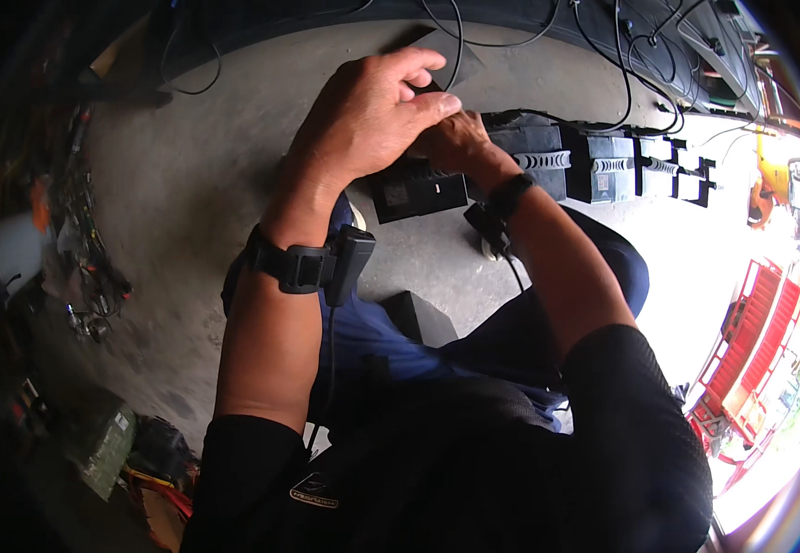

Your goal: Wiping and cleaning several battery units or UPS devices in a workshop.

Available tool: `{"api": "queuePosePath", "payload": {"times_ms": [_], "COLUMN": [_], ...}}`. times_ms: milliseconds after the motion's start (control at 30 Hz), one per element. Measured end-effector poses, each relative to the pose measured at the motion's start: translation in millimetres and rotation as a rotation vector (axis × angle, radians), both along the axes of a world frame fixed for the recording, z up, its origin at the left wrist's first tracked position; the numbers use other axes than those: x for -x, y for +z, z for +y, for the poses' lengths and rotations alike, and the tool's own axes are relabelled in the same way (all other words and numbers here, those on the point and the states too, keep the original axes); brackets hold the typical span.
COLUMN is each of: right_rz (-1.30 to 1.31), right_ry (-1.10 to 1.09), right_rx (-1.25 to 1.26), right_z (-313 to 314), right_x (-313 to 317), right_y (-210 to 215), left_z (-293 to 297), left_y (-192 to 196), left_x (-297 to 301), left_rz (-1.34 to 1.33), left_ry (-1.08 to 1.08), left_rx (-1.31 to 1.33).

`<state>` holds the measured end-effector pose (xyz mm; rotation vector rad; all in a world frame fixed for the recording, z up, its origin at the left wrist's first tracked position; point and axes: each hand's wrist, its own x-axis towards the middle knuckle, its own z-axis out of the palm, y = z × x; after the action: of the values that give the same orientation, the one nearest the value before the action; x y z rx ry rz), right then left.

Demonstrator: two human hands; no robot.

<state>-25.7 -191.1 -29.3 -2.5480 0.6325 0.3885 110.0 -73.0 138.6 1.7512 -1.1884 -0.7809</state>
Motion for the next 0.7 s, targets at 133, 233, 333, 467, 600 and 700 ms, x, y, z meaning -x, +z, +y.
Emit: {"api": "queuePosePath", "payload": {"times_ms": [133, 233, 333, 467, 600, 700], "right_rz": [0.162, 0.144, 0.092, 0.153, 0.356, 0.082], "right_ry": [0.028, -0.015, -0.151, 0.065, 0.162, 0.18], "right_rx": [0.089, 0.116, 0.071, 0.127, 0.211, 0.258], "right_z": [-8.3, -6.0, 13.2, 4.0, -34.7, -51.3], "right_x": [-0.3, 1.9, -6.8, -6.8, 15.9, 32.4], "right_y": [33.0, 20.6, 10.7, 25.1, 39.4, 35.7], "left_z": [4.4, -0.1, -4.6, -1.0, -1.7, -6.1], "left_y": [-6.7, 1.9, 3.9, 0.4, -7.2, -5.8], "left_x": [-6.0, -6.3, -1.1, -3.3, -10.7, -8.1], "left_rz": [-0.019, -0.04, 0.004, -0.01, -0.032, -0.011], "left_ry": [0.022, -0.008, -0.016, -0.02, -0.002, 0.013], "left_rx": [-0.03, 0.045, 0.025, 0.025, 0.036, 0.04]}}
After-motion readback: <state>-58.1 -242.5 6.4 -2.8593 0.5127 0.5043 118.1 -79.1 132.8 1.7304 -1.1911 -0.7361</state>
